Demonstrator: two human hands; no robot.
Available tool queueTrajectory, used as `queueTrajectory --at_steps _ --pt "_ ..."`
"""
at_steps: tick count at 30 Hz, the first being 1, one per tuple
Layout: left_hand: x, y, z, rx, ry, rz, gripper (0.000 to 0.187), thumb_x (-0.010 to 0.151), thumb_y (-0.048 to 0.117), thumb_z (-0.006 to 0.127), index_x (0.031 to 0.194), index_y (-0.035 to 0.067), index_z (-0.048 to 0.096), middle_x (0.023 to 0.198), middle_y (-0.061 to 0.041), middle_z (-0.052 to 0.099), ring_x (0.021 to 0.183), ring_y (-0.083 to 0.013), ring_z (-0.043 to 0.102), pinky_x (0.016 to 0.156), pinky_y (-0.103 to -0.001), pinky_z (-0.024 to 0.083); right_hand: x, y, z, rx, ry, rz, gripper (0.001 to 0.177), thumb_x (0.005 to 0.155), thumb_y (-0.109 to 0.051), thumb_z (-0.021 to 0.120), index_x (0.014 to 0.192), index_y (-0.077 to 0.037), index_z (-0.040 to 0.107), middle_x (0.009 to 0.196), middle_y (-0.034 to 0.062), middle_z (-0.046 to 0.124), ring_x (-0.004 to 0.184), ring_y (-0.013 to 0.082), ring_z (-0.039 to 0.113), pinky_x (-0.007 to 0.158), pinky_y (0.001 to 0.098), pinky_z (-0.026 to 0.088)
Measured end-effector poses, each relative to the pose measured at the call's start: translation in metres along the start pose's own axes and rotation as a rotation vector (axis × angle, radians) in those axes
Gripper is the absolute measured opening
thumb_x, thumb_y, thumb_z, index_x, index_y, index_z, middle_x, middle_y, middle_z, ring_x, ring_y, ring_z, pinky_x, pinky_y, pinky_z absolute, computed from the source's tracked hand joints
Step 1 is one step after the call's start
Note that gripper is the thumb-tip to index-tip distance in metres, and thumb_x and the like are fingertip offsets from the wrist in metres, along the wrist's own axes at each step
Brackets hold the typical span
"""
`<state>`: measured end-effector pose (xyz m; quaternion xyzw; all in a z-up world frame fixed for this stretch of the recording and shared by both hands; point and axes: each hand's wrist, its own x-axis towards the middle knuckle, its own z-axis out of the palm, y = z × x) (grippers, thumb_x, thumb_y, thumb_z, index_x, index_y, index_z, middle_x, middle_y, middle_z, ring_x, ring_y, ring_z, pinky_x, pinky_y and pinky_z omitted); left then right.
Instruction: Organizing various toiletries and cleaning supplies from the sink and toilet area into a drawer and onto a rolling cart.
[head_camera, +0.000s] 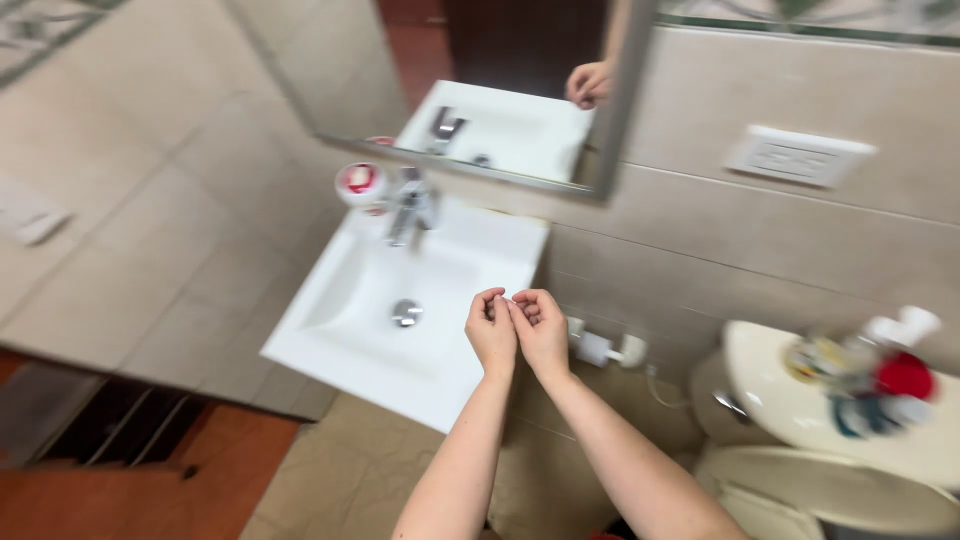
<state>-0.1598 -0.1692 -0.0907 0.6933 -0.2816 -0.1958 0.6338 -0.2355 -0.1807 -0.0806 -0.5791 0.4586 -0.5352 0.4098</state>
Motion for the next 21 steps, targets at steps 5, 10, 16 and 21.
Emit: queueTrajectory --at_steps 5,10,16,21 --pt "0.074 -0.015 -0.093 0.012 0.074 0.039 0.015 0.095 0.009 0.060 0.097 0.013 0.074 0.077 -0.007 0.075 0.070 -0.0182 0.073 0.069 -0.033 0.058 -0.017 -0.030 0.109 0.069 -0.098 -0.033 0.010 0.088 -0.009 0.079 0.096 -0.012 0.072 0.074 0.0039 0.071 0.056 0.0073 0.054 0.054 0.0207 0.047" --pt "0.112 -0.009 -0.147 0.027 0.141 0.044 0.014 0.096 0.009 0.059 0.099 0.012 0.073 0.078 -0.007 0.075 0.070 -0.0187 0.072 0.069 -0.033 0.058 -0.021 -0.035 0.183 0.109 -0.180 -0.032 0.010 0.090 -0.008 0.077 0.099 -0.011 0.072 0.078 0.0041 0.071 0.060 0.0066 0.054 0.057 0.0200 0.046" --pt "0.142 -0.003 -0.164 -0.006 0.184 0.045 0.015 0.097 0.009 0.060 0.100 0.013 0.074 0.083 -0.006 0.077 0.071 -0.0141 0.073 0.063 -0.029 0.060 0.002 -0.037 0.220 0.085 -0.247 -0.134 0.018 0.089 -0.004 0.077 0.104 -0.013 0.078 0.086 0.0046 0.074 0.068 0.0085 0.065 0.062 0.0191 0.051" --pt "0.166 -0.004 -0.154 -0.018 0.155 0.034 0.018 0.097 0.008 0.061 0.111 0.009 0.073 0.104 -0.013 0.077 0.091 -0.0209 0.076 0.076 -0.032 0.062 0.026 -0.046 0.231 0.012 -0.273 -0.264 0.018 0.095 -0.007 0.073 0.110 -0.014 0.079 0.095 0.0048 0.075 0.084 0.0143 0.069 0.074 0.0241 0.054"
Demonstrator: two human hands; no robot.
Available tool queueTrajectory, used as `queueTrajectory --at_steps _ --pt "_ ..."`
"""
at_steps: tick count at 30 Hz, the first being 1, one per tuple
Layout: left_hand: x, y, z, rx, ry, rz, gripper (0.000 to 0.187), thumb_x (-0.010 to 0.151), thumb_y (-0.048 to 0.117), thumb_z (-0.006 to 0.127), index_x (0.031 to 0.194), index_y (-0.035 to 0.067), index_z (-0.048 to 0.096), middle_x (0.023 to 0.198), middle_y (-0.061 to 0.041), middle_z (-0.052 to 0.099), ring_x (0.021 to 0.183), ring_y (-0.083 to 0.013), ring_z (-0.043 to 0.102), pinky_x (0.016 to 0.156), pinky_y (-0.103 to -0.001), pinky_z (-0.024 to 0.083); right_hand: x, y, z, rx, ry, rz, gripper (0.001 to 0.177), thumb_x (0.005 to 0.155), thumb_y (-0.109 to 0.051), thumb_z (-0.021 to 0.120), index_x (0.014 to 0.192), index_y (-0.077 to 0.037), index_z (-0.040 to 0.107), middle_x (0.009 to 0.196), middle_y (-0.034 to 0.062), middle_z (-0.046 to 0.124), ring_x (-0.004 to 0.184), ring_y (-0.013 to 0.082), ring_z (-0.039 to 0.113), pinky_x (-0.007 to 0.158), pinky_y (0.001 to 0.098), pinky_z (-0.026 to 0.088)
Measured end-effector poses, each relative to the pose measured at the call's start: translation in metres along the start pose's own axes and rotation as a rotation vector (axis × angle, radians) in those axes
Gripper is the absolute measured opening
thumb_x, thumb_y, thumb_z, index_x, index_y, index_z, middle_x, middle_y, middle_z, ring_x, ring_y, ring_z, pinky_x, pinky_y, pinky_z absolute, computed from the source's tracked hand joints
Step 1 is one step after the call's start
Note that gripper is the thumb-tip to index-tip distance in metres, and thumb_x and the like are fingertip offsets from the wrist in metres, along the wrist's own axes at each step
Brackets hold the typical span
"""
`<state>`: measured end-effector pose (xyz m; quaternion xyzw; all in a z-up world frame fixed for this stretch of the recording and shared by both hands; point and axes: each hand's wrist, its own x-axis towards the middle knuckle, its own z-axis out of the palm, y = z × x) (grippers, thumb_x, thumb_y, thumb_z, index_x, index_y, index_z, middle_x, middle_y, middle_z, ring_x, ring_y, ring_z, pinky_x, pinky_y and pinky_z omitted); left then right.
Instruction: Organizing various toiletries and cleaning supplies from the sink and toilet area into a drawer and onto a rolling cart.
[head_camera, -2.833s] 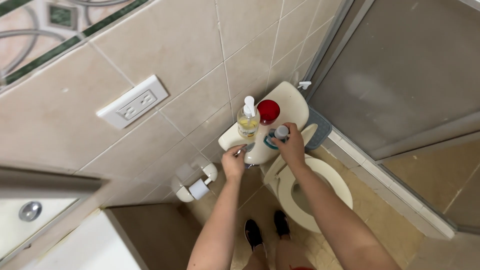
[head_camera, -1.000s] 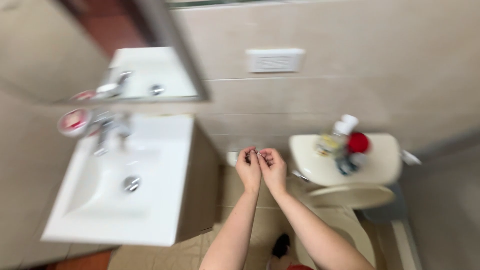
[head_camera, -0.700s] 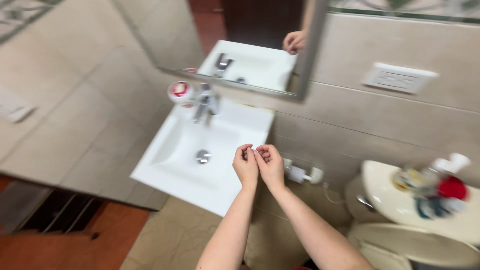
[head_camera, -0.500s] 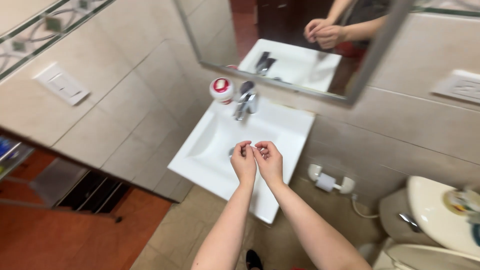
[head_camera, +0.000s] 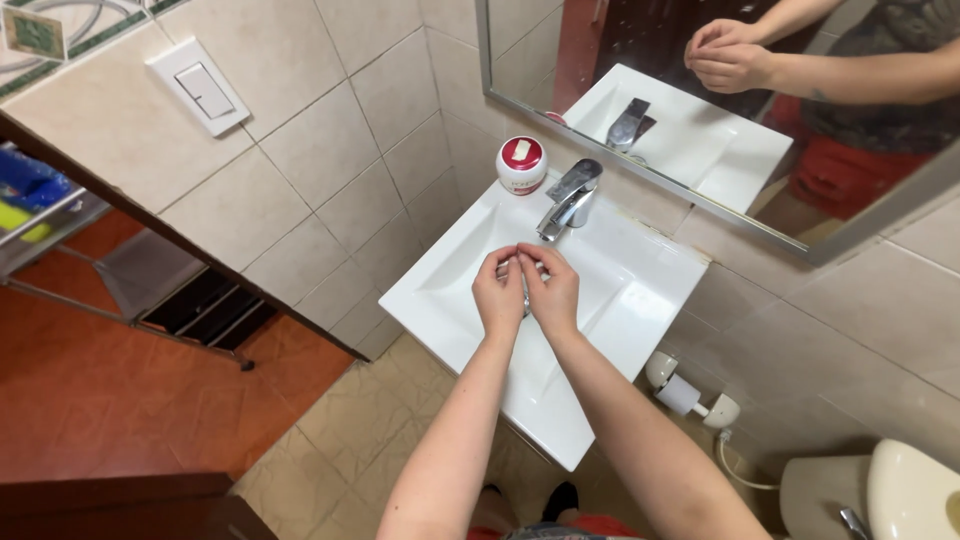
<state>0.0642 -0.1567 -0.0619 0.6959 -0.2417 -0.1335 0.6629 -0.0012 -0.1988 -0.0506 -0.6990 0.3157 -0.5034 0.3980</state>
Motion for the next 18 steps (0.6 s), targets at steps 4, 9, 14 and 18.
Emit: queueTrajectory --at_steps 4,9,14,18 --pt "0.014 0.001 0.008 0.026 -0.048 -0.044 0.031 0.098 0.014 0.059 0.127 0.010 0.069 0.123 -0.016 0.072 0.114 -0.0311 0.069 0.092 -0.038 0.060 0.012 0.000 0.000 0.036 -0.113 0.049 0.026 0.104 -0.007 0.058 0.126 -0.006 0.072 0.122 0.0171 0.071 0.116 0.0315 0.067 0.097 0.0392 0.054" --pt "0.059 -0.004 0.017 0.037 -0.096 -0.047 0.034 0.101 0.017 0.053 0.132 0.011 0.067 0.129 -0.015 0.070 0.123 -0.0326 0.063 0.105 -0.043 0.051 0.041 -0.014 0.016 0.199 -0.278 0.359 0.046 0.112 -0.020 0.041 0.154 -0.004 0.043 0.157 0.0268 0.042 0.147 0.0399 0.037 0.124 0.0521 0.027" --pt "0.114 -0.027 0.024 0.062 -0.193 -0.088 0.037 0.103 0.021 0.052 0.136 0.013 0.065 0.133 -0.013 0.068 0.126 -0.0293 0.063 0.110 -0.044 0.049 0.070 0.002 0.053 0.223 -0.249 0.464 0.054 0.112 -0.033 0.042 0.158 -0.007 0.035 0.162 0.0244 0.033 0.152 0.0379 0.027 0.126 0.0511 0.020" --pt "0.165 -0.056 0.036 0.115 -0.278 -0.102 0.041 0.100 0.024 0.058 0.140 0.015 0.060 0.138 -0.011 0.064 0.124 -0.0242 0.064 0.108 -0.041 0.052 0.102 0.039 0.089 0.157 -0.175 0.584 0.066 0.109 -0.047 0.048 0.164 -0.018 0.027 0.168 0.0146 0.025 0.154 0.0299 0.027 0.127 0.0470 0.020"
